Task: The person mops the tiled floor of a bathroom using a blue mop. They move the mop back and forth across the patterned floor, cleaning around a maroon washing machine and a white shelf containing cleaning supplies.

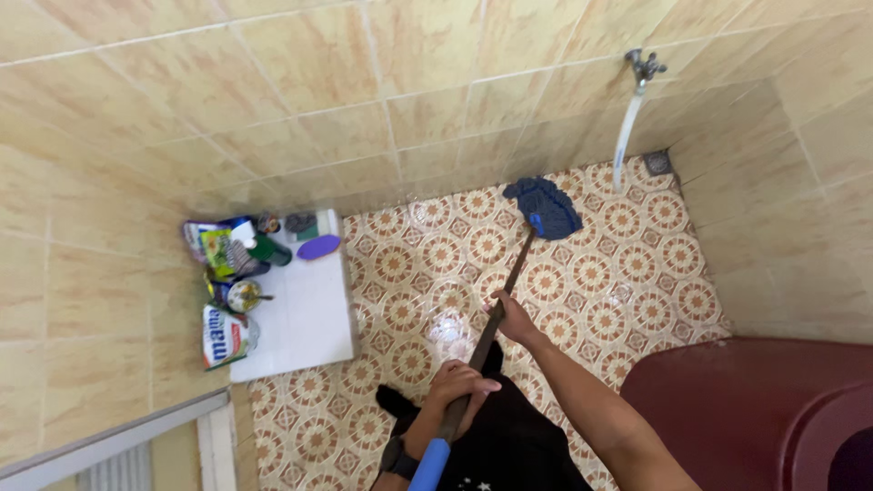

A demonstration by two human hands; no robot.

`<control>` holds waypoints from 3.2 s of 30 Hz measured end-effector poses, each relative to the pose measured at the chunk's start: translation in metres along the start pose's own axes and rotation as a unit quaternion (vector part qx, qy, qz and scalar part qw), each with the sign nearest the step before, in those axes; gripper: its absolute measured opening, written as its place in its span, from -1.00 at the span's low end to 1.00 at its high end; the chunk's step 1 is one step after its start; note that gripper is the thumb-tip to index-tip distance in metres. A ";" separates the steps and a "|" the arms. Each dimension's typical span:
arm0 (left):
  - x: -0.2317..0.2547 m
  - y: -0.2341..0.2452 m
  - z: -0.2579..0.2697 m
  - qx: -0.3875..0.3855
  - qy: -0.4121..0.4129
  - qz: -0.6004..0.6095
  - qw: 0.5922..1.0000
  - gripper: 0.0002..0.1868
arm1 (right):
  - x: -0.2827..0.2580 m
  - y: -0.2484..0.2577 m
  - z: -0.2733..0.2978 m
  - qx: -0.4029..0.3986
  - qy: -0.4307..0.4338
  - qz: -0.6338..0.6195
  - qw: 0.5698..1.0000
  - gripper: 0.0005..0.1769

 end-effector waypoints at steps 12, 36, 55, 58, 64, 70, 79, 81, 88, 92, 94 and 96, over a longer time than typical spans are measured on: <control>0.056 0.140 0.088 0.030 -0.012 -0.077 0.996 -0.70 | -0.096 -0.182 0.081 -0.100 0.018 -0.128 0.986 -0.85; -0.057 -0.036 -0.003 0.053 0.004 0.009 0.999 -0.79 | -0.019 0.002 -0.039 -0.027 -0.041 0.155 0.987 -0.29; 0.032 0.137 0.142 0.009 0.024 -0.115 0.993 -0.68 | -0.085 -0.206 0.048 -0.165 0.047 -0.100 0.980 -0.55; 0.041 0.170 0.151 0.000 -0.032 -0.097 0.995 -0.63 | -0.119 -0.241 0.063 -0.219 0.076 -0.084 0.969 -0.73; 0.027 0.192 0.167 0.024 -0.061 -0.164 0.984 -0.64 | -0.167 -0.251 0.097 -0.182 0.066 -0.055 0.979 -0.89; 0.003 0.147 0.153 0.184 -0.073 -0.124 0.972 -0.71 | -0.132 -0.225 0.059 -0.171 0.084 -0.043 0.981 -0.86; -0.033 0.070 0.110 0.243 -0.048 -0.087 0.965 -0.77 | -0.084 -0.160 -0.011 -0.141 0.135 0.053 0.979 -0.82; -0.052 0.053 0.096 0.251 -0.011 -0.085 0.964 -0.78 | -0.079 -0.149 -0.031 -0.137 0.108 0.117 0.978 -0.72; -0.028 0.065 0.067 0.216 0.058 -0.104 0.969 -0.72 | -0.072 -0.112 -0.061 -0.177 0.071 0.177 0.966 -0.27; -0.004 0.104 0.069 0.133 0.079 -0.086 0.984 -0.70 | -0.080 -0.144 -0.036 -0.096 0.110 0.058 0.988 -0.39; 0.005 0.128 0.075 0.153 0.048 -0.122 0.979 -0.70 | -0.088 -0.168 -0.032 -0.106 0.062 0.028 0.992 -0.49; 0.011 0.156 0.094 0.135 0.070 -0.123 0.981 -0.70 | -0.101 -0.196 -0.025 -0.126 0.085 -0.036 0.988 -0.55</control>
Point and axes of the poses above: each hand's wrist, its own z-axis away from the middle knuckle, its own y-axis out of the back of the hand, x = y × z, the point moved 3 cm from there along -z, towards the middle knuckle, and after that the axes turned 9 degrees about -z, right-handed, at the moved point
